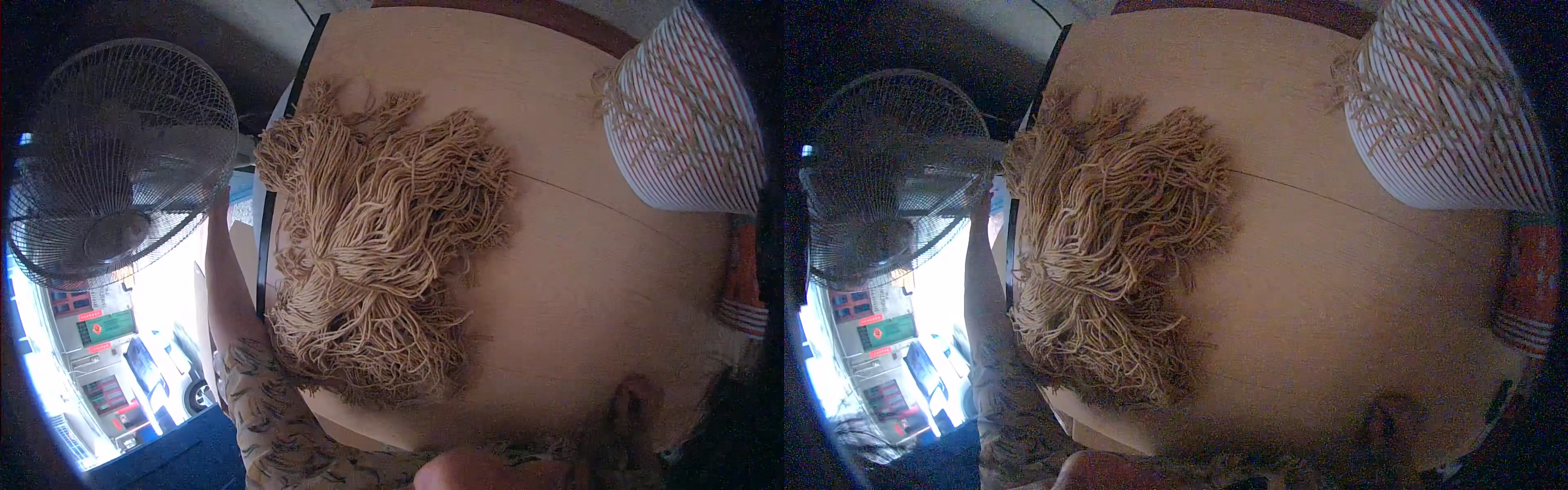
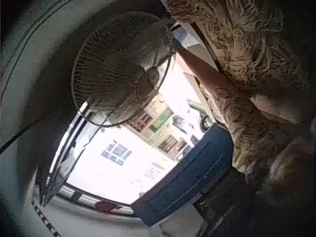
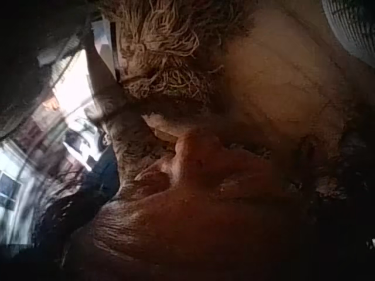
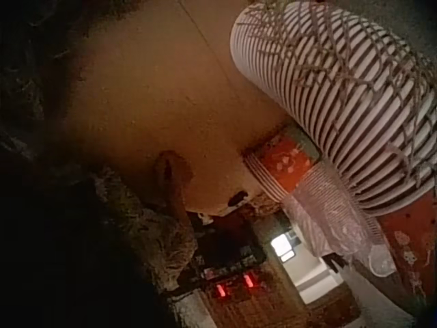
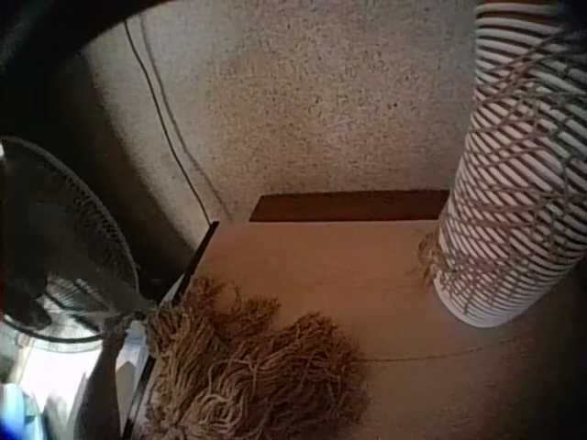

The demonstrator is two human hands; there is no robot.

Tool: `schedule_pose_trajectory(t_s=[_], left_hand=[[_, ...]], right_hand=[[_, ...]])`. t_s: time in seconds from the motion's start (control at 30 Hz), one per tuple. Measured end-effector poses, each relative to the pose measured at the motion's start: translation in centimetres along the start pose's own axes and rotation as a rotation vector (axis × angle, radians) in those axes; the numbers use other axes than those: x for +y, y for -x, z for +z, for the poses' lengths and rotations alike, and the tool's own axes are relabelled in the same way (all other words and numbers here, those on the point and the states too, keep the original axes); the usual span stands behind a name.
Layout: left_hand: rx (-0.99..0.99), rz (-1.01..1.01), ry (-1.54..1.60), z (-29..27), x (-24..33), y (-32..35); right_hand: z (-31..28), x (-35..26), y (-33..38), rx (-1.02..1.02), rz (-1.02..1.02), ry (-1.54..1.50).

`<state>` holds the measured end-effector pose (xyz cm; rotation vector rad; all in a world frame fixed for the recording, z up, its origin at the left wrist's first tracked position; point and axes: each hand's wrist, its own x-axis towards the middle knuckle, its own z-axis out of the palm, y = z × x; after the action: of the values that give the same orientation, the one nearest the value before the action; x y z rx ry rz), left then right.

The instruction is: The person attaches string handles to paper cups by threading pieces of string through holes on the cups and securing them, then places the finished cups onto a stack.

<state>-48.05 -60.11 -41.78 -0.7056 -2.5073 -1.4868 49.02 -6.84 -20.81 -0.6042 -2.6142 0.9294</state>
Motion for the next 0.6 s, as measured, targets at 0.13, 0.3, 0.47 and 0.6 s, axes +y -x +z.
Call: schedule_pose_trajectory(t_s=[0.13, 0.3, 0.47, 0.6], left_hand=[[0.018, 0.150, -0.362, 0.1, 0.3, -0.3], [-0.142, 0.335, -0.232, -0.6, 3.2, -3.1], [-0.173, 0.066, -0.001, 2.4, 7.0, 0.3], [-0.245, 0.197, -0.197, 2.2, 11.8, 0.5]], right_hand=[[0.1, 1.3, 2.1, 0.059, -0.006, 0.045], [1.9, 3.7, 5.7, 0.045, 0.289, -0.054], [0.1, -5.6, -5.6, -0.129, 0.224, 0.053], [-1.2, -8.6, -9.6, -0.209, 0.182, 0.069]])
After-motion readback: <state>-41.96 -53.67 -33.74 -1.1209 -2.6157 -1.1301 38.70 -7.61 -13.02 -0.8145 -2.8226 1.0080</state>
